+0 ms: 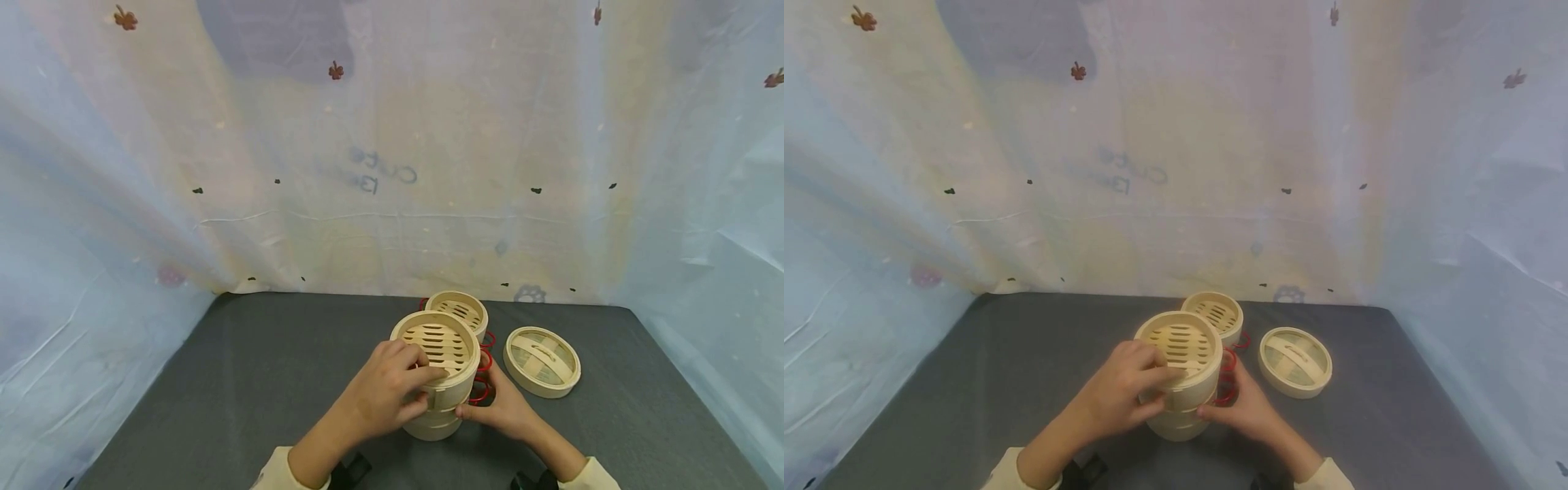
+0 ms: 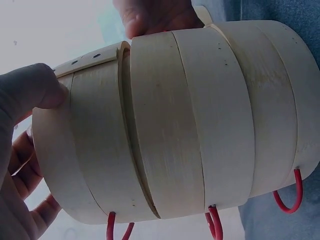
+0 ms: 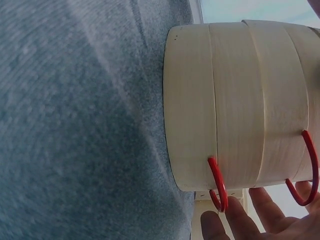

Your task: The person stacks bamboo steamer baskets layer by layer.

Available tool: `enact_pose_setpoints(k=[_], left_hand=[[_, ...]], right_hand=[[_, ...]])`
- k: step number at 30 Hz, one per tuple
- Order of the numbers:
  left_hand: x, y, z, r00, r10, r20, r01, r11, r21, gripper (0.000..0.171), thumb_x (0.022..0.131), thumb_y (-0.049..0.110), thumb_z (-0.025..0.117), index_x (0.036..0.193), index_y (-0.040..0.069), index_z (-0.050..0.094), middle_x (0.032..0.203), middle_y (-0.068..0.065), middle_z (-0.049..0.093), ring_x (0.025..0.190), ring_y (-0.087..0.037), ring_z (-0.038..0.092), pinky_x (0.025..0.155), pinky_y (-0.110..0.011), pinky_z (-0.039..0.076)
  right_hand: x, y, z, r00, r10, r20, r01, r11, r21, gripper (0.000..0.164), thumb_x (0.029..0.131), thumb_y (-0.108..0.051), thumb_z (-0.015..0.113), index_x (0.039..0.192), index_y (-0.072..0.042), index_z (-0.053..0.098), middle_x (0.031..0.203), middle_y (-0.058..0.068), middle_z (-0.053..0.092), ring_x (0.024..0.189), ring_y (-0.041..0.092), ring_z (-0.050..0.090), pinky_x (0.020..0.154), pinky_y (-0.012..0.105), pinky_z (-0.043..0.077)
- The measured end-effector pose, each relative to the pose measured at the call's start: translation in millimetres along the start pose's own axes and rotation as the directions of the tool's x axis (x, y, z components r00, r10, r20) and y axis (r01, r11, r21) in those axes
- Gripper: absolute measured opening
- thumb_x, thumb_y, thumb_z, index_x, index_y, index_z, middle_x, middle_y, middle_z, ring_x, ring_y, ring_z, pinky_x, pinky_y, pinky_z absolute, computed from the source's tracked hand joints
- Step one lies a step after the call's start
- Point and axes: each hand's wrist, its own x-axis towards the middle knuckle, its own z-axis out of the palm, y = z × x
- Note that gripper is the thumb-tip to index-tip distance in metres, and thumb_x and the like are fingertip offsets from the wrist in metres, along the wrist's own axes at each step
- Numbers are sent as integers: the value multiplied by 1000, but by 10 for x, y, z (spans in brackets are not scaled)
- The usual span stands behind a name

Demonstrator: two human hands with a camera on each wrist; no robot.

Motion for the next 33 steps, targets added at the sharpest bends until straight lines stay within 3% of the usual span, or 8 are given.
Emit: enact_pose_setpoints(k=[4,11,23,33], left_hand=[[-3,6,6,1000,-10,13,10,1000,-3,37,70,16,73,104,28,72,89,11,54,80,-8,46,78,-32,43],[-10,10,28,1000,-3,17,3,1000,-7,36,70,16,73,103,29,72,88,11,54,80,-8,46,80,-33,43],[-18,16,41,1000,7,24,-7,1000,2,34,71,16,72,103,28,71,90,11,54,83,-9,47,81,-33,42],[-20,19,36,1000,0,25,0,1000,4,33,72,16,70,102,28,70,94,10,56,85,-10,48,83,-34,42]], right_hand=[[-3,0,2,1000,-4,0,4,1000,13,88,79,-11,77,149,-6,24,136,24,48,109,7,61,83,32,54],[-4,-16,-2,1000,21,-16,-21,1000,10,89,78,-12,78,149,-7,24,137,23,47,111,13,61,85,31,53],[9,23,-8,998,-57,9,56,997,61,89,78,-7,76,149,-4,23,135,29,46,106,8,63,76,36,57],[8,30,5,998,-61,-7,62,997,50,89,77,-6,76,150,-5,24,135,28,46,106,7,62,76,36,57]])
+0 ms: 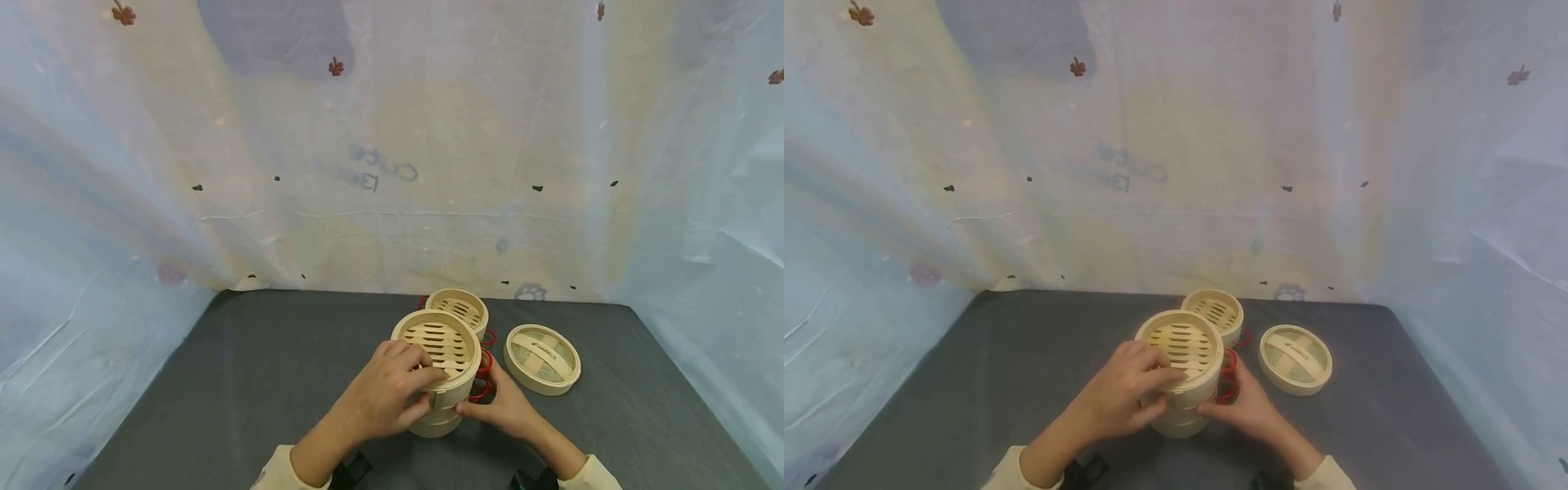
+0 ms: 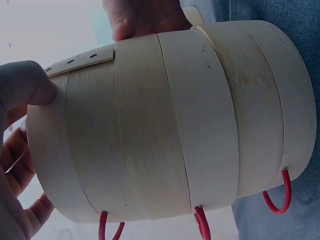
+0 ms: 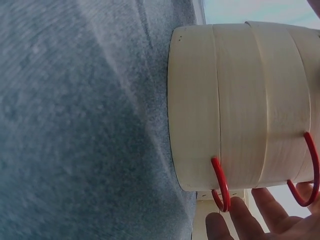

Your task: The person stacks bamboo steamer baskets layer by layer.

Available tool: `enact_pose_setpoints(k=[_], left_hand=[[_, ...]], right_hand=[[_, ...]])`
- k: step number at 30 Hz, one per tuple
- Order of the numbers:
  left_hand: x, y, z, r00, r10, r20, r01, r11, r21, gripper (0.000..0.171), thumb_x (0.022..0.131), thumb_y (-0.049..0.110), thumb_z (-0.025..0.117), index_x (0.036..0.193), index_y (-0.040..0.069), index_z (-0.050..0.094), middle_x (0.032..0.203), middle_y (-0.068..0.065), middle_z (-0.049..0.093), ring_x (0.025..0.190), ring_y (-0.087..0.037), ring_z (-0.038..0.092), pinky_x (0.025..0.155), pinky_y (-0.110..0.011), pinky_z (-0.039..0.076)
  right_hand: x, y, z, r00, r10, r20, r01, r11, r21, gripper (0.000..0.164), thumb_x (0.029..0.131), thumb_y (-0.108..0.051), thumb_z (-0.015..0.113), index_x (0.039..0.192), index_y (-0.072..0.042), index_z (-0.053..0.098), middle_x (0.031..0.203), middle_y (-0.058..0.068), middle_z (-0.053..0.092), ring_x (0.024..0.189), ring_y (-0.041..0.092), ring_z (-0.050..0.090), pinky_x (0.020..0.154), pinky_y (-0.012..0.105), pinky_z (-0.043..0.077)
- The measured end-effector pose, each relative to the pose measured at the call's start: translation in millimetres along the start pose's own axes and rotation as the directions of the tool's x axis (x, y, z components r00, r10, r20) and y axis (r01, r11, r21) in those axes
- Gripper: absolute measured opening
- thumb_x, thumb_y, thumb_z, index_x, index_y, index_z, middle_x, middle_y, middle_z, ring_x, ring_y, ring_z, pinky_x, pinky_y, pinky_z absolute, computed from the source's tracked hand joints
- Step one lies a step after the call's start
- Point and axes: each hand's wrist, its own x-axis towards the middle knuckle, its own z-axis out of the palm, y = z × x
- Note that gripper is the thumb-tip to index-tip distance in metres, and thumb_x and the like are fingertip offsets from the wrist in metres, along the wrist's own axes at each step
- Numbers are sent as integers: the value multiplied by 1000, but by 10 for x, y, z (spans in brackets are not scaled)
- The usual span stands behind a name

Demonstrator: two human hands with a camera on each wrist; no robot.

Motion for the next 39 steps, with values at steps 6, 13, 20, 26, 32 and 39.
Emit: enact_pose_setpoints(k=[6,13,20,26,32,39], left_hand=[[-6,-17,9,1000,-11,-7,11,1000,-12,33,73,19,71,104,29,69,97,9,56,89,-10,50,85,-36,44],[-32,-32,1,986,-151,-71,150,988,-19,54,70,38,76,121,26,62,118,3,52,106,-16,48,90,-43,43],[-88,-94,7,943,-319,-94,303,941,-153,87,67,53,76,141,19,46,130,-2,50,116,-19,47,93,-47,41],[-143,-160,45,908,-417,-39,394,882,-257,95,68,61,74,144,17,38,136,-2,48,121,-19,46,94,-47,44],[-198,-206,79,865,-499,44,488,820,-299,100,66,60,78,147,23,34,142,1,44,131,-22,44,97,-50,46],[-210,-231,113,841,-533,93,532,786,-314,103,63,65,77,146,20,38,139,5,47,126,-21,49,90,-47,50]], right_hand=[[-14,-26,4,999,32,-35,-35,996,-88,85,78,-13,78,149,-11,30,133,20,53,108,15,62,81,36,55],[-28,-46,-28,997,52,-59,-61,984,-170,84,77,-16,79,147,-8,34,132,16,55,109,16,61,85,39,53],[-104,-114,-106,997,4,-77,-21,974,-224,81,77,-13,78,146,-17,36,131,13,55,114,12,55,86,42,50],[-198,-192,-208,991,-53,-124,18,964,-264,63,82,-8,72,139,-15,44,131,9,54,114,-1,51,88,42,49],[-225,-291,-346,968,-163,-189,95,940,-327,48,84,-2,66,131,-4,52,126,1,57,114,-2,53,87,28,47],[-160,-346,-521,931,-305,-200,153,824,-546,53,79,-3,72,129,-13,59,125,-2,61,116,-4,49,93,22,39]])
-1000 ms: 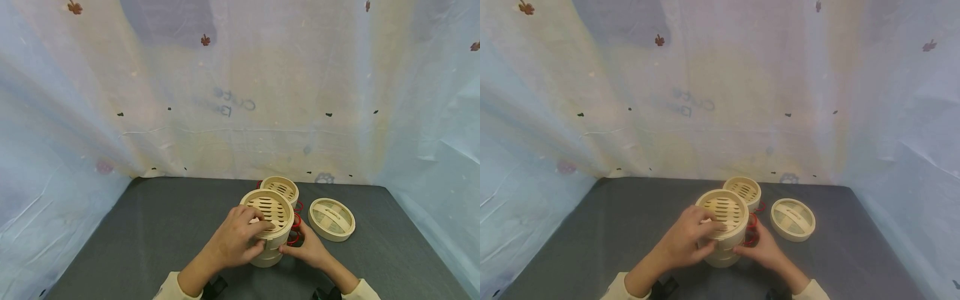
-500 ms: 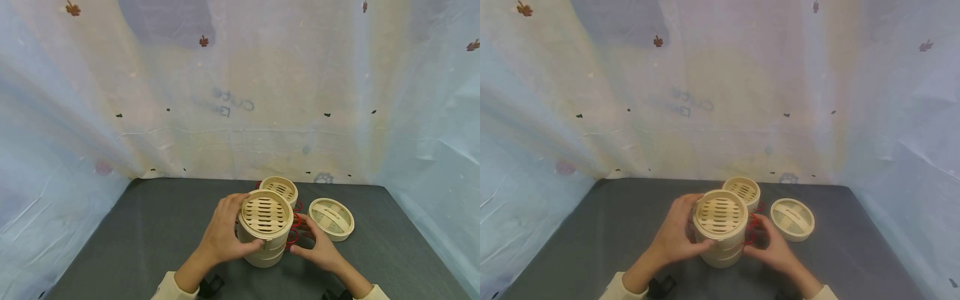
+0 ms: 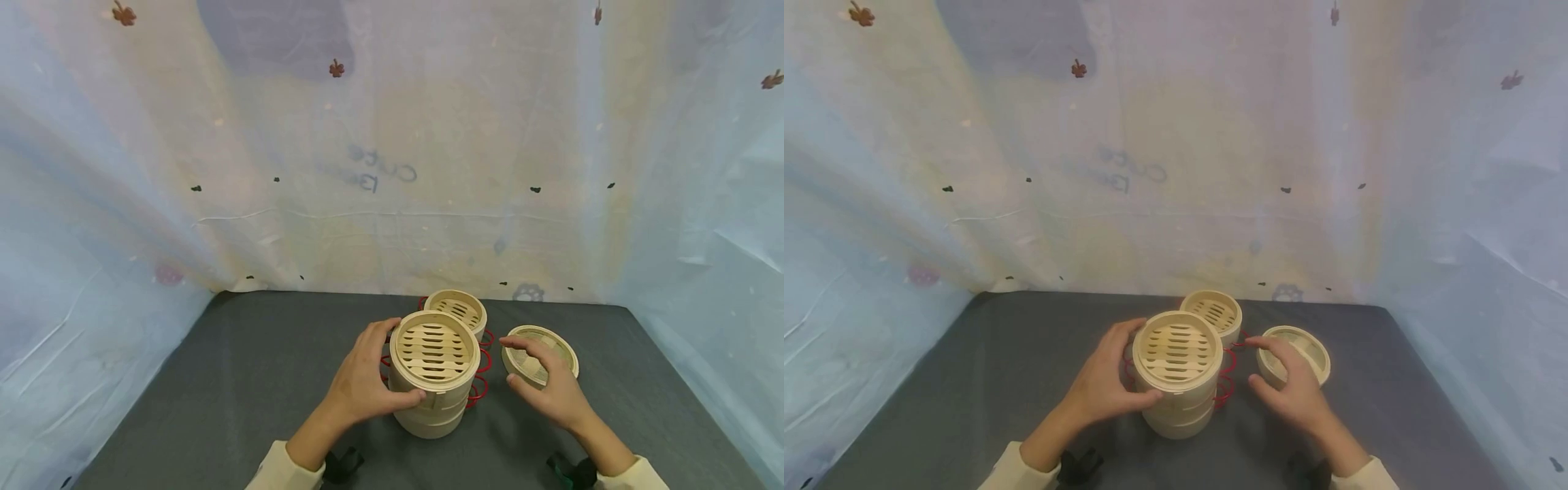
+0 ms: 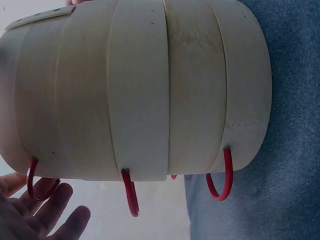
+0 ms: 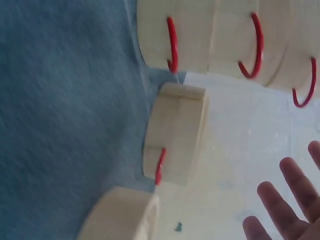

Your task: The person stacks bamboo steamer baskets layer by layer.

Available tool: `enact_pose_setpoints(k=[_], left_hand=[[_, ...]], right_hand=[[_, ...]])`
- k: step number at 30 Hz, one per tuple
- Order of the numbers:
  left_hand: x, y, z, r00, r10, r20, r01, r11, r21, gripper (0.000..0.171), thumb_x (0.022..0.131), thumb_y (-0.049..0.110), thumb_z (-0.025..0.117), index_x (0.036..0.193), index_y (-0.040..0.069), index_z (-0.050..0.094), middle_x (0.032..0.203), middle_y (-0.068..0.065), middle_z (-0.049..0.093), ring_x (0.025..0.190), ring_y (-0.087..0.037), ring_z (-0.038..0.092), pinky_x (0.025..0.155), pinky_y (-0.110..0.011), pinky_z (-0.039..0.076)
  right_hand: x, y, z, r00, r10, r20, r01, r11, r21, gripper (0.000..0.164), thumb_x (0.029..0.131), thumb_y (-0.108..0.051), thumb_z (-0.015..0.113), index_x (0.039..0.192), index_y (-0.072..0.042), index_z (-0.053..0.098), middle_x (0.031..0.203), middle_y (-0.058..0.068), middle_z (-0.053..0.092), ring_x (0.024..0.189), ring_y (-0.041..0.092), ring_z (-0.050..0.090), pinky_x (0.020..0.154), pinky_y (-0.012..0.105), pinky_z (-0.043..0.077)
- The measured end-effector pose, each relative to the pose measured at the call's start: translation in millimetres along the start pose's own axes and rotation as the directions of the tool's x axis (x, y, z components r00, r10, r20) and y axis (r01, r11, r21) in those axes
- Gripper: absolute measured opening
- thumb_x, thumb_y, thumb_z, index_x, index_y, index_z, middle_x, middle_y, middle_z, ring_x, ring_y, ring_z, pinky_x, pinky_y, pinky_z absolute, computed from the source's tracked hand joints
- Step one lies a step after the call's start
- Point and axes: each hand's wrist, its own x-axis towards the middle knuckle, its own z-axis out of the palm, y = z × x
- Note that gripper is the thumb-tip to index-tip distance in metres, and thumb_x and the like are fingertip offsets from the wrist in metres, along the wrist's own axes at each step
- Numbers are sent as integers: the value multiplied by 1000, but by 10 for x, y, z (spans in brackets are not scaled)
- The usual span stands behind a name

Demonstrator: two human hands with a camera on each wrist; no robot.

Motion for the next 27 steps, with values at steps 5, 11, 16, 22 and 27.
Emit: enact_pose_setpoints(k=[5,11,16,22,27], left_hand=[[23,-2,29,999,-39,3,39,999,-7,106,59,70,77,146,22,38,138,5,48,122,-19,51,86,-45,51],[43,-22,67,997,-79,5,79,997,-5,106,58,73,75,145,25,38,132,7,51,112,-13,54,79,-38,51],[42,-39,85,995,-96,4,96,995,-29,105,57,71,77,144,28,38,133,8,51,108,-10,55,76,-34,51],[46,-41,90,999,-52,-11,52,998,-26,111,53,73,78,146,31,34,130,9,52,107,-9,56,76,-33,52],[47,-46,98,998,-56,4,56,996,-64,110,54,71,79,146,28,36,127,11,51,102,-7,57,75,-27,52]], right_hand=[[109,49,-61,996,-87,-36,81,988,-135,55,73,-6,75,126,-17,62,119,0,64,113,7,54,93,29,41],[205,124,-45,994,-100,-42,85,958,-275,51,72,-14,77,120,-19,63,114,0,63,105,23,56,83,50,44],[288,202,16,993,-119,-7,111,939,-325,49,71,-16,77,118,-12,64,112,5,63,101,27,57,81,50,45],[441,263,76,992,-107,62,123,924,-363,48,74,-22,76,120,-13,63,114,5,63,101,28,57,82,52,46],[556,339,136,990,-77,118,114,933,-340,50,76,-26,77,122,-13,62,117,6,62,105,30,57,86,55,45]])
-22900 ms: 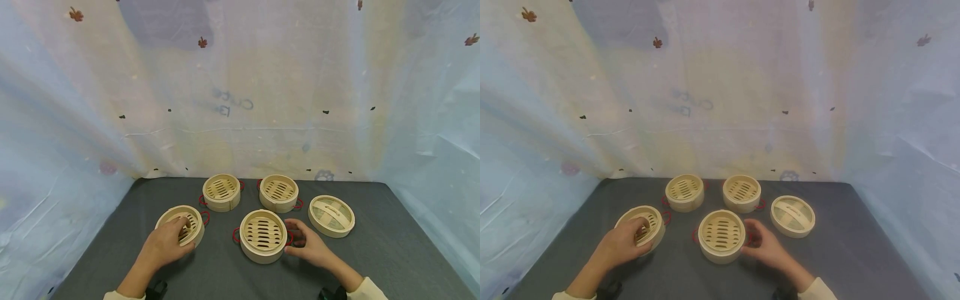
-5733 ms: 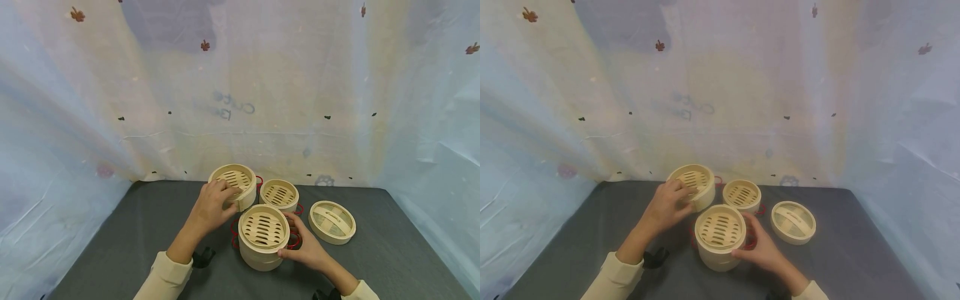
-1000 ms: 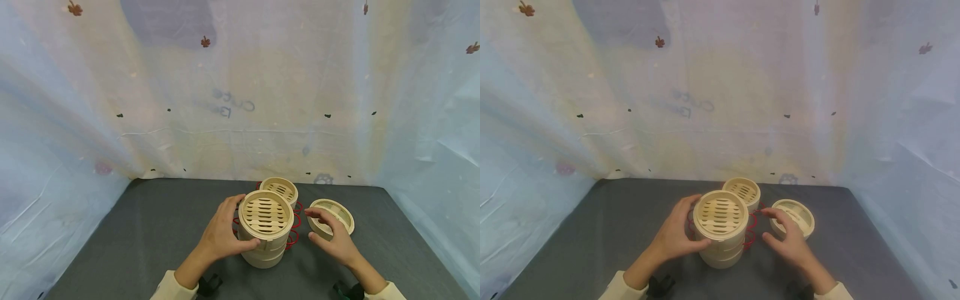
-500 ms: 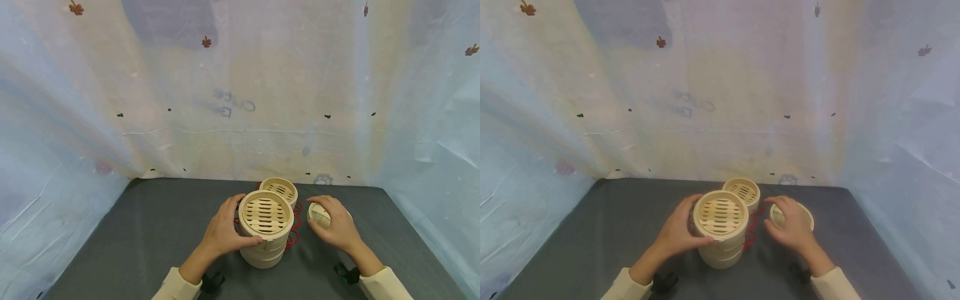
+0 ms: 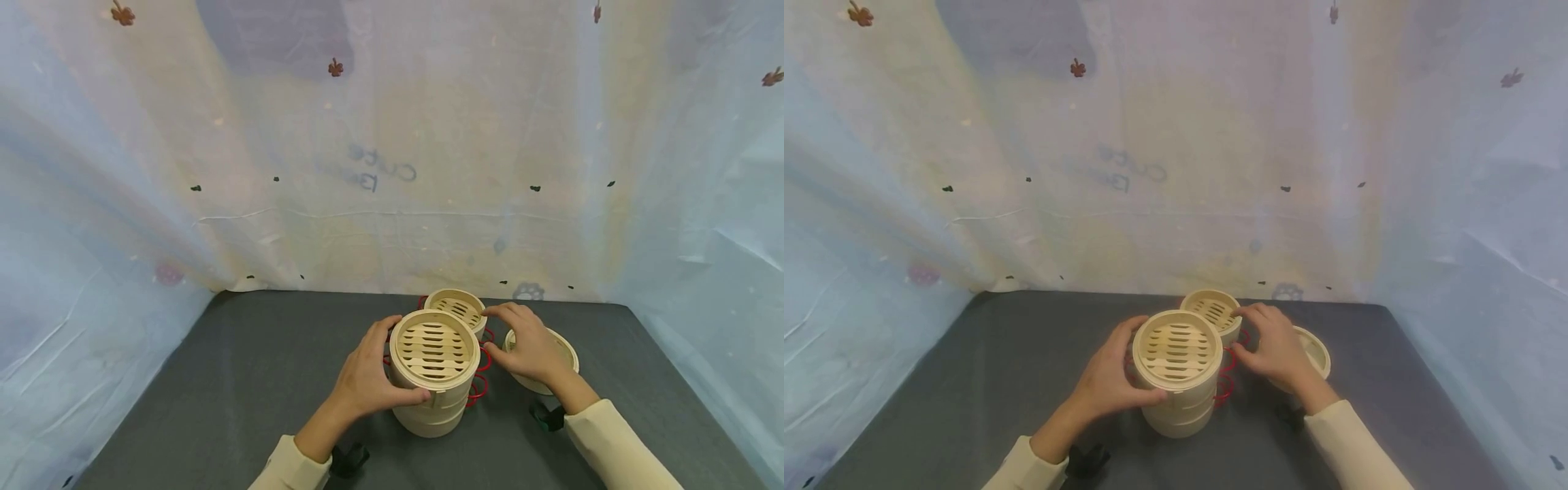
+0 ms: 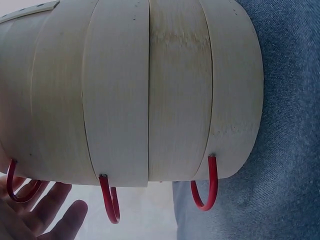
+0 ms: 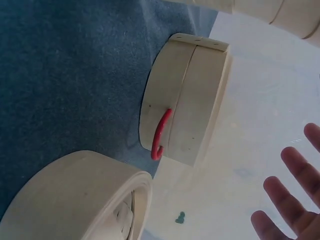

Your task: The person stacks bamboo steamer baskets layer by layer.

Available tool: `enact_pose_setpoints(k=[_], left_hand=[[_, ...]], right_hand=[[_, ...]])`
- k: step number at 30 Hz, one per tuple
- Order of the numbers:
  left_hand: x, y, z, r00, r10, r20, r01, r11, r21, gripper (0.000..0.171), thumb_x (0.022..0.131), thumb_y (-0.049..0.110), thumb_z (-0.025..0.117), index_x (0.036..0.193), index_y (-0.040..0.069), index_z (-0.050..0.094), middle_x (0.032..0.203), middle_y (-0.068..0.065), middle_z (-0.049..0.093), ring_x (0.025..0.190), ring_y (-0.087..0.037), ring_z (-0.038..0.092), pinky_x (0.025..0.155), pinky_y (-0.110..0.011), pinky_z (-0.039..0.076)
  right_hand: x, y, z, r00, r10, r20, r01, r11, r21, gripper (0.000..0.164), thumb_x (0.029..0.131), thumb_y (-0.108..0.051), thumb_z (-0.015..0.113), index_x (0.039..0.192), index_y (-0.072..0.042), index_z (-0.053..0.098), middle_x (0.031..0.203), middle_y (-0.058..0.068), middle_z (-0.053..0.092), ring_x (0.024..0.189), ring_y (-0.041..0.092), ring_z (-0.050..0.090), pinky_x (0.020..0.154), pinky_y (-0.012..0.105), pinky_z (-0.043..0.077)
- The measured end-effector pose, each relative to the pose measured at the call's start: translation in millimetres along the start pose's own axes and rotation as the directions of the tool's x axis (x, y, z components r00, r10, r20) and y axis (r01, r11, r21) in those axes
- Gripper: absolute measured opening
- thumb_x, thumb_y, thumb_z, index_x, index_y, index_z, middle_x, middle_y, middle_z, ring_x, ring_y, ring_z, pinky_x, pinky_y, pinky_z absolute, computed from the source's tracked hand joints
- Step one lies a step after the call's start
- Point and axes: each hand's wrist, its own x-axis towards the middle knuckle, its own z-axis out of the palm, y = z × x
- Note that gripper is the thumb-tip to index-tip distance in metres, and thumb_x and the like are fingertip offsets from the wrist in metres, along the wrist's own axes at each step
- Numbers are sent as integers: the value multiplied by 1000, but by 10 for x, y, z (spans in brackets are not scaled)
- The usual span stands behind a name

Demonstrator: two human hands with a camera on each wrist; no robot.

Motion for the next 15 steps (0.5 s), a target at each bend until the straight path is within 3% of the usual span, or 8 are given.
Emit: enact_pose_setpoints(k=[7,15], left_hand=[[5,-11,6,1000,4,24,-2,998,-56,109,56,67,81,146,28,34,130,8,49,108,-8,57,76,-24,53],[8,-13,-5,999,-21,35,23,998,-61,109,54,64,84,145,28,36,130,10,49,98,-8,57,69,-28,53]], right_hand=[[112,71,118,993,58,101,-60,998,20,49,80,-29,75,125,-16,61,116,6,62,103,26,57,85,54,46],[245,99,281,986,31,162,-48,994,101,50,79,-35,76,122,-14,63,112,9,62,104,31,58,85,54,46]])
